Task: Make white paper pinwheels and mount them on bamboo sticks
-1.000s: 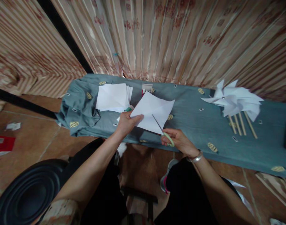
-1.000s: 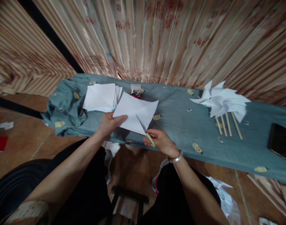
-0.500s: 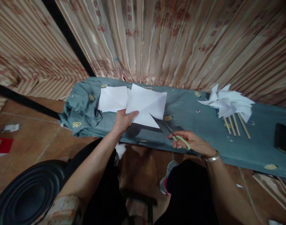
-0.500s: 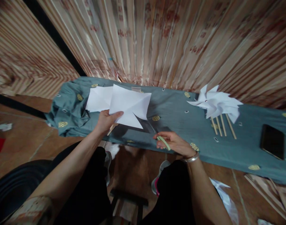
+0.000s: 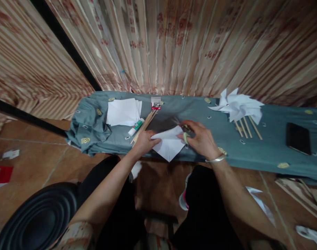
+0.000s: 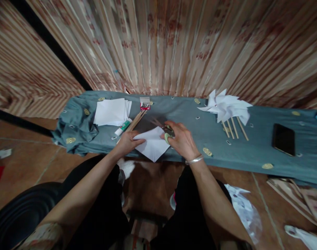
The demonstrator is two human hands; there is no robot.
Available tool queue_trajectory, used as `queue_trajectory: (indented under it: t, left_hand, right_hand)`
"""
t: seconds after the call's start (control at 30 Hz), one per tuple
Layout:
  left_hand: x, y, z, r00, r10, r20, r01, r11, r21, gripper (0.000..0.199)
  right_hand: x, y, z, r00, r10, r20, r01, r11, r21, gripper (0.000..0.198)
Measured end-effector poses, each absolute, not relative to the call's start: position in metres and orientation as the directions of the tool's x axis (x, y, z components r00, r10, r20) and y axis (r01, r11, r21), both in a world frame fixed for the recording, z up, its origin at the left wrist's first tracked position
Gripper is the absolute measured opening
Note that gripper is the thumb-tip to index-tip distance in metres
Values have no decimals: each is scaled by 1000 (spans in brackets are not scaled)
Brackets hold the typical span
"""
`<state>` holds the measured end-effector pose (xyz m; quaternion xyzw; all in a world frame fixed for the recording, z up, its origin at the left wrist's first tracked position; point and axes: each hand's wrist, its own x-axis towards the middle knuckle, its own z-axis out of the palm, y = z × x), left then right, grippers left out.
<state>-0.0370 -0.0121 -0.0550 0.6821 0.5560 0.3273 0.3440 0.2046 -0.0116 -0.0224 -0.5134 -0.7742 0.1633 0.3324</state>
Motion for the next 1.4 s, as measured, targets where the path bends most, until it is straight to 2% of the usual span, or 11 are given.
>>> queue_trajectory:
  t: [0.07,0.17,0.23,0.37,0.43,0.53,0.63,0.77,1.03,1.3,1.4]
  left_hand:
    - [-33,-15,-50,194,979,69,581,-171,796,20]
    - [-31,-14,-44,143,988,56,530,-124,839,15]
    - [-29,-10,-42,52,998,42,381,-59,923,17]
    - [-10,-2,-37,-133,990,-35,-70,26,997,60]
    - [9,0,-32,-137,984,-110,-241,74,968,72]
    - [38,-2,-19,-44,977,-207,-334,181,925,68]
    - [61,-8,-7,78,973,-217,-377,230,897,57]
    - [78,-14,-9,51,978,-203,-376,207,903,55]
    - [70,12,-41,-72,995,-72,-342,43,939,50]
    - [30,41,-62,-238,970,48,-125,-80,989,46]
    - [16,48,-62,-221,974,49,-96,-71,993,36]
  right_hand:
    - [201,-15,-21,-283,896,341,695,437,-571,35]
    - [206,-16,-23,-220,927,304,657,371,-656,32]
    - [213,-13,-27,-155,948,276,593,313,-742,34]
    - [230,-2,-39,28,973,228,394,199,-898,43]
    - [238,4,-43,116,977,179,273,142,-951,46]
    - [247,14,-44,220,960,175,168,140,-976,46]
    - [250,23,-42,316,923,221,146,183,-972,44]
    - [238,34,-41,384,900,206,45,205,-978,43]
    - [199,39,-51,273,957,93,-31,105,-994,48]
    - [173,44,-47,238,971,10,-83,31,-996,46]
    - [161,40,-47,198,980,3,-67,16,-998,46]
